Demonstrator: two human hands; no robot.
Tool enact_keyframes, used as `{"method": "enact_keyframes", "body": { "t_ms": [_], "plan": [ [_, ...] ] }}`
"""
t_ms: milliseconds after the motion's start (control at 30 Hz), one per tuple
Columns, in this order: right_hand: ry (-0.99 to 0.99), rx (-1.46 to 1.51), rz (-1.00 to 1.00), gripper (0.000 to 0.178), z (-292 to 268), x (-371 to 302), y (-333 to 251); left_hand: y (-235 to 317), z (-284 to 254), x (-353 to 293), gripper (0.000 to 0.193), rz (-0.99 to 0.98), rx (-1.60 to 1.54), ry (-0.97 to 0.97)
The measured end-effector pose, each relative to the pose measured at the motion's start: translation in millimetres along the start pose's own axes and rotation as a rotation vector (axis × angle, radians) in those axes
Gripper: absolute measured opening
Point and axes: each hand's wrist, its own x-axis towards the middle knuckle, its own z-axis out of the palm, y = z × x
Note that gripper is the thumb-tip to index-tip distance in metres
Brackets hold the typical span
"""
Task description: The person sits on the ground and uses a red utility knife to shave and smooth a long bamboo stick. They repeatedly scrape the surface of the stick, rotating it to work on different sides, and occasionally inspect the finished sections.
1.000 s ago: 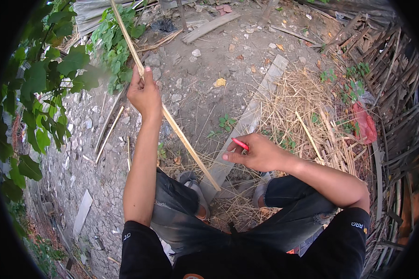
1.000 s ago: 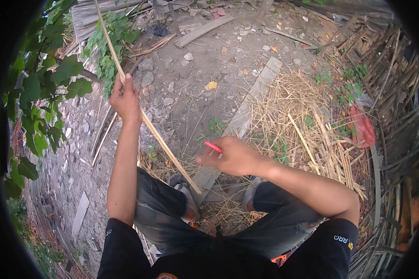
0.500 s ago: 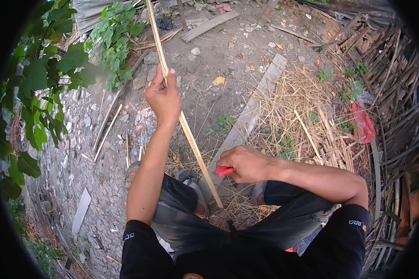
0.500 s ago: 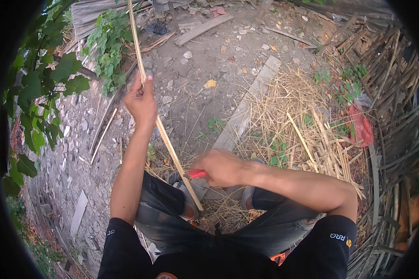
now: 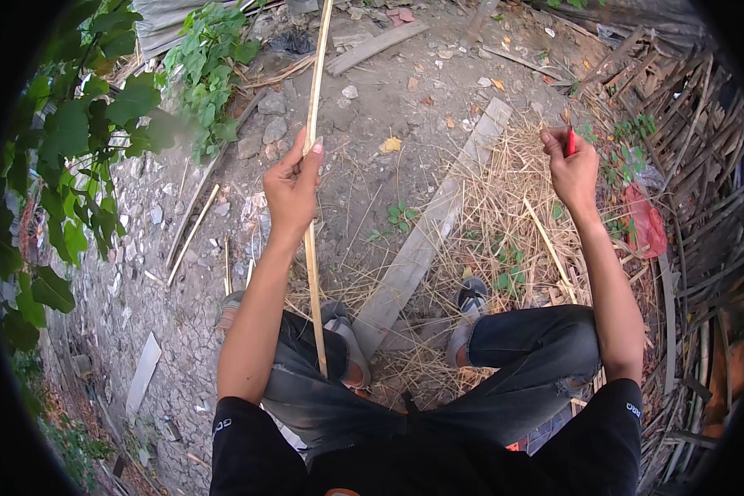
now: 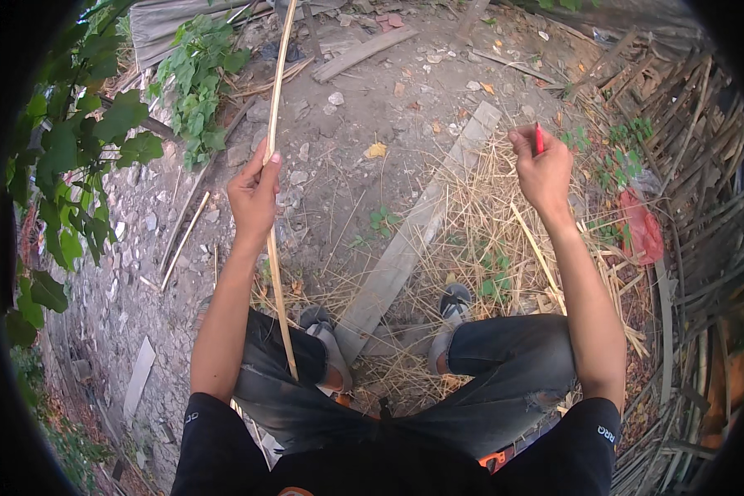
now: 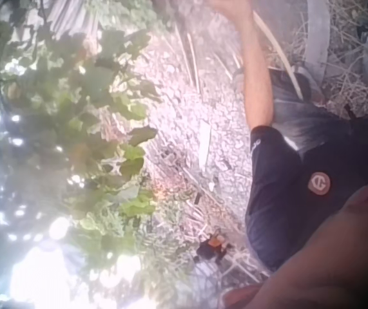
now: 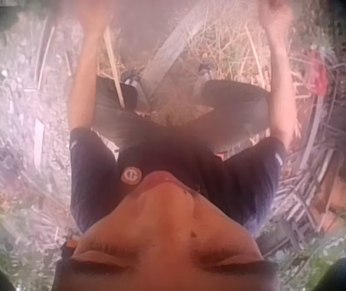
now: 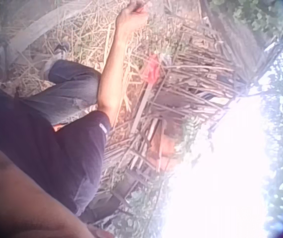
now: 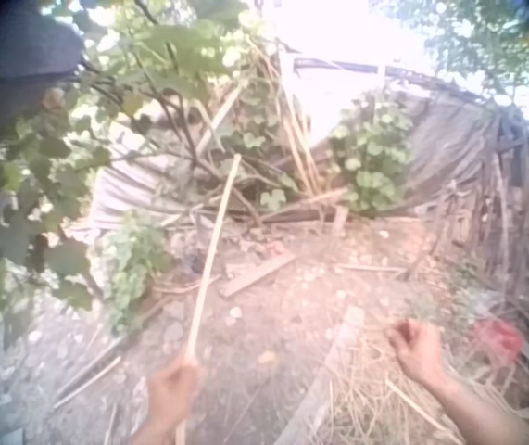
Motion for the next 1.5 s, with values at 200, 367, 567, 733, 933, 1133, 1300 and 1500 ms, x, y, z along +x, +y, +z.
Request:
{"method": "enact_keyframes", "body": {
  "t_ms": [200, 367, 567, 733, 933, 1133, 1300, 1500],
  "plan": [
    [-0.257, -0.339, -0.082, 0.044, -3.0, -31.9, -17.9, 2.0, 6.6, -0.7, 0.048, 0.053, -0.110, 0.130],
    [-0.897, 0.134, -0.039, 0.042, 26.3, -89.4, -117.3, 4.1, 31.1, -7.3, 0.049, 0.023, -0.028, 0.313],
    [-1.033, 0.096, -0.253, 0.038, 64.0, -138.3, -133.6, 8.1, 44.7, -7.7, 0.051, 0.119, -0.065, 0.357],
    [-0.899, 0.166, -0.407, 0.023, 89.1, -156.6, -117.0, 11.0, 43.2, -15.2, 0.052, 0.138, -0.052, 0.347],
    [-0.931, 0.216, -0.292, 0.020, 83.7, -140.9, -122.2, 11.9, 41.1, -20.7, 0.051, 0.139, -0.080, 0.316],
    [-1.084, 0.105, -0.214, 0.031, 81.0, -145.5, -132.8, 15.6, 47.6, -22.8, 0.051, 0.154, -0.106, 0.337],
    [-1.021, 0.118, -0.384, 0.017, 98.3, -151.5, -108.1, 18.2, 54.7, -26.8, 0.052, 0.084, -0.136, 0.339],
    [-1.035, 0.130, -0.462, 0.014, 80.0, -118.7, -112.3, 19.6, 37.7, -18.9, 0.051, 0.105, -0.068, 0.369]
  ]
}}
